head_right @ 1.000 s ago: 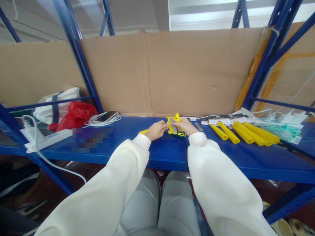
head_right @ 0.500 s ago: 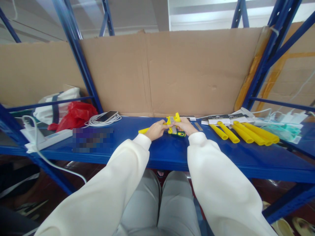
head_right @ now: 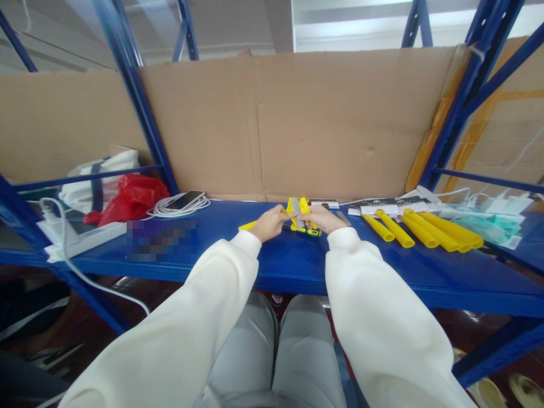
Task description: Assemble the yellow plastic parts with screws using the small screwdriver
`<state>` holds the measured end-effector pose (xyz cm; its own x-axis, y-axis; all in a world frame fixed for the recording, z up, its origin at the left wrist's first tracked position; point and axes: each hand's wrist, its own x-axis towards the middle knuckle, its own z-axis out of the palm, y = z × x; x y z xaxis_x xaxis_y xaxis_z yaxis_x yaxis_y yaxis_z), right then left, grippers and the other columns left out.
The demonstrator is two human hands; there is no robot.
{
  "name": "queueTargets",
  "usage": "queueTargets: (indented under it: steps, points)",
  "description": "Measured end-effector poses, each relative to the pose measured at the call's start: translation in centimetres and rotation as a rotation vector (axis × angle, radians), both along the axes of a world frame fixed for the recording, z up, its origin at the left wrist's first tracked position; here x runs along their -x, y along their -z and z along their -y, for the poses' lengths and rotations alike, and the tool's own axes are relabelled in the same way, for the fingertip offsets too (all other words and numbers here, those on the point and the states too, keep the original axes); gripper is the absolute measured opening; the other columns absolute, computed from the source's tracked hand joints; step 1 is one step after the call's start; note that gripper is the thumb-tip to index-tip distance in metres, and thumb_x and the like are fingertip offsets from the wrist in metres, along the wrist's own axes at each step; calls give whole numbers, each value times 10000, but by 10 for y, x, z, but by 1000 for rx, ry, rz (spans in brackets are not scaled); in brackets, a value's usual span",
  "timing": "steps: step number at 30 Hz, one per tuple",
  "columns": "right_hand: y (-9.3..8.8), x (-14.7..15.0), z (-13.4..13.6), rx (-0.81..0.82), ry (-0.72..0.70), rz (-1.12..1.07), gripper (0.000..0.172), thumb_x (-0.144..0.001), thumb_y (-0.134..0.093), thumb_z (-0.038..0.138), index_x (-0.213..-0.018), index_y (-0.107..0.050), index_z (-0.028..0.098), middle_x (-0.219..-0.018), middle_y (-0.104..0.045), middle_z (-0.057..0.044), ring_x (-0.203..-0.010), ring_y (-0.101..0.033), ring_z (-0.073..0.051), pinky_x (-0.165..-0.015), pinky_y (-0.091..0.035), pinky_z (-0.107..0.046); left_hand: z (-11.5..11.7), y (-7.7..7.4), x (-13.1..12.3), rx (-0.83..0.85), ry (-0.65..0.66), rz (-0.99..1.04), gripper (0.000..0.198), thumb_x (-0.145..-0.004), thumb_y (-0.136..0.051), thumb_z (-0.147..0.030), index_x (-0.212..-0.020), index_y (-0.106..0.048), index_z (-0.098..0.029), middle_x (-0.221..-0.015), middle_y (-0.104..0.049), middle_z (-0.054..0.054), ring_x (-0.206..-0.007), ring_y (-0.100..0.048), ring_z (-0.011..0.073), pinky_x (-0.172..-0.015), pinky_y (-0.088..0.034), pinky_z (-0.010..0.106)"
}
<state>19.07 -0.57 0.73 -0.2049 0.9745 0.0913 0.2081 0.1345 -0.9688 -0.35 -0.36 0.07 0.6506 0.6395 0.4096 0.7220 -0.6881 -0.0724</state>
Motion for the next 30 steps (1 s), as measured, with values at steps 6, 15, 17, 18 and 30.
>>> queueTargets:
  steps: [6,15,17,18,30]
  points:
    - [2,2,0,-156,13,0,215,-630,-766,245,-604,-569,162,-488,-506,42,-450,-408,-66,-451,-302,-208,1,0,-1,24,-23,43,556,-922,-404,-63,-1400,-584,-283,-1107,-562,105,-984,-625,205,-936,-500,332]
    - [3,5,0,-221,20,25,225,-658,-733,254,-593,-532,178,-471,-486,59,-447,-398,-67,-454,-311,-198,-5,1,-1,16,-28,106,468,-967,-438,-134,-1361,-615,-313,-1093,-577,78,-984,-637,183,-914,-507,302]
    - [2,6,1,-174,46,26,202,-707,-704,217,-609,-532,179,-469,-490,52,-439,-412,-72,-445,-325,-197,-6,2,0,11,-37,104,439,-976,-448,-164,-1350,-625,-311,-1077,-582,73,-963,-638,177,-898,-511,294]
    - [1,7,2,-142,64,11,186,-739,-678,198,-625,-532,180,-477,-501,46,-438,-420,-75,-441,-333,-196,-6,2,0,17,-48,100,427,-980,-453,-177,-1347,-629,-305,-1072,-585,73,-953,-639,176,-892,-512,291]
    - [-9,6,5,20,313,-122,196,-836,-525,-3,-903,-619,156,-626,-640,-3,-498,-577,-103,-493,-497,-193,0,-2,2,82,-100,60,417,-991,-432,-197,-1349,-633,-272,-1094,-600,90,-930,-643,182,-890,-498,287]
